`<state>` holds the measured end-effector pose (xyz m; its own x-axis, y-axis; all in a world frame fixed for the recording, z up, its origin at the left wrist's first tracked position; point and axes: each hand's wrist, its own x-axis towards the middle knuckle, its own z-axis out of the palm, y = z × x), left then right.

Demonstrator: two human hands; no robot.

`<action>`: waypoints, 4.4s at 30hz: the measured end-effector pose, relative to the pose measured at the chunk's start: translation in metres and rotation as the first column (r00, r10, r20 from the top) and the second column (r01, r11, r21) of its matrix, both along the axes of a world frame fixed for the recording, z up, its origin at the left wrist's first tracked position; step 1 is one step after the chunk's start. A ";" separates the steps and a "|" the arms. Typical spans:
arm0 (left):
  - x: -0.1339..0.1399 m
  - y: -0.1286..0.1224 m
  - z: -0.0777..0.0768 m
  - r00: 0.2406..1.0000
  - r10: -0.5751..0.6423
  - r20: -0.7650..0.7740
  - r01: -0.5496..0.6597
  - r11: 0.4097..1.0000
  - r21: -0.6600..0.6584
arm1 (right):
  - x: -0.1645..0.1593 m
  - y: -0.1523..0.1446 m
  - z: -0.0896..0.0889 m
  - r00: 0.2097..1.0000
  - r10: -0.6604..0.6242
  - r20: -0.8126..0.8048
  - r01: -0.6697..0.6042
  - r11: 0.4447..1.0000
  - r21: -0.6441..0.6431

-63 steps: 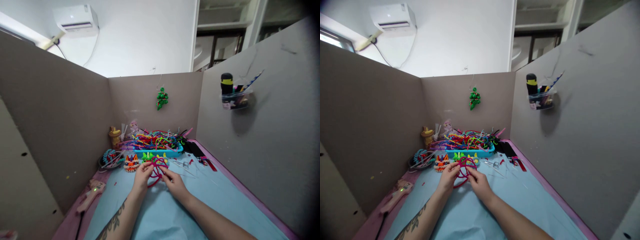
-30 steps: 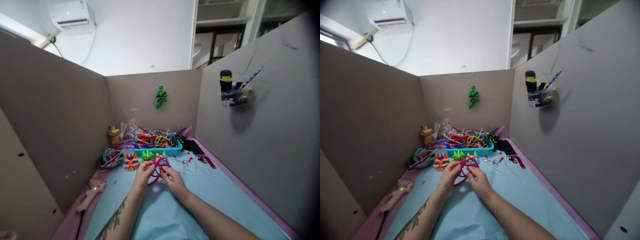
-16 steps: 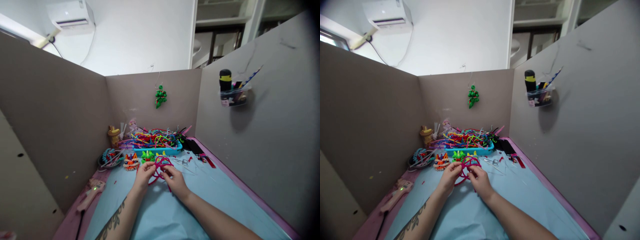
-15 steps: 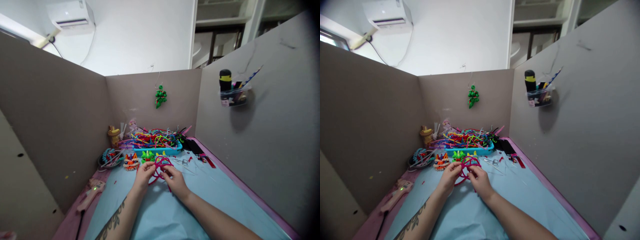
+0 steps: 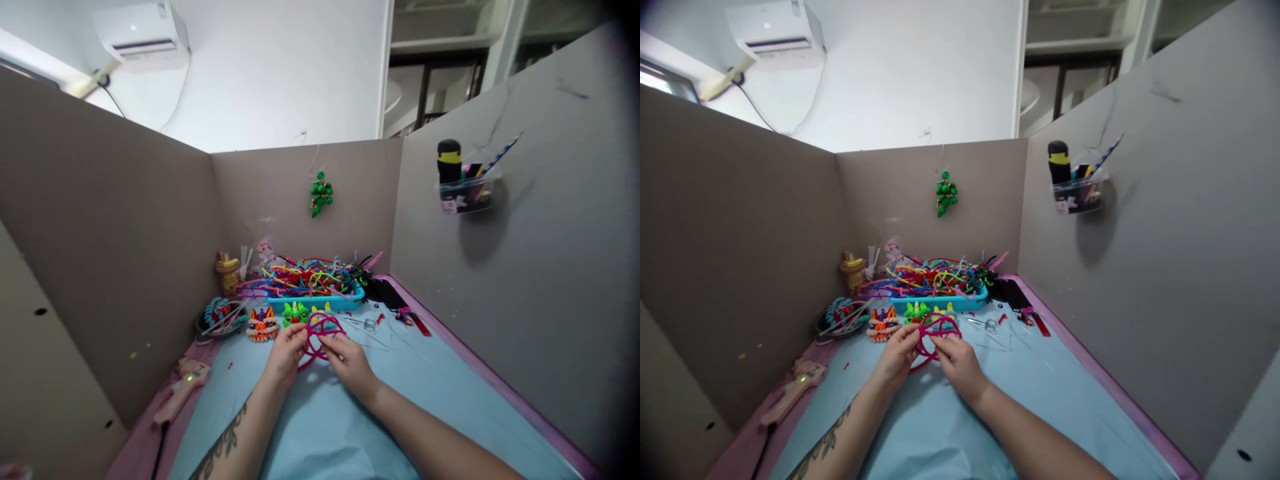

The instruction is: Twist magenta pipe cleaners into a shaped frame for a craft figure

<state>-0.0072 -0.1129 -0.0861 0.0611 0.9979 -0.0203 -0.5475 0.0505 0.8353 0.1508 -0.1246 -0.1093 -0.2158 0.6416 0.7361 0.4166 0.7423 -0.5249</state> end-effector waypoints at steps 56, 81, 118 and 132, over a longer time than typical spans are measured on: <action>0.003 -0.002 0.003 0.873 0.307 -0.379 -0.139 0.902 0.410 | -0.008 -0.011 0.007 0.990 0.101 0.093 -0.099 0.995 -0.028; 0.003 0.004 -0.006 0.976 0.101 -0.192 -0.073 0.987 0.146 | 0.003 0.003 0.015 0.968 -0.203 -0.147 0.194 0.978 -0.072; 0.010 -0.005 -0.001 0.847 0.121 -0.518 0.069 0.940 0.334 | 0.000 0.004 0.011 0.956 -0.246 -0.162 0.204 0.949 -0.239; 0.004 -0.006 0.002 0.813 0.139 -0.566 0.074 0.939 0.337 | -0.004 0.006 0.012 0.961 -0.158 -0.228 0.068 0.931 -0.358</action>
<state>-0.0033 -0.1191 -0.0842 0.1117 0.9515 0.2865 0.0414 -0.2925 0.9554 0.1472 -0.1190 -0.0973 0.0348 0.8734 0.4857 0.3097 0.4527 -0.8362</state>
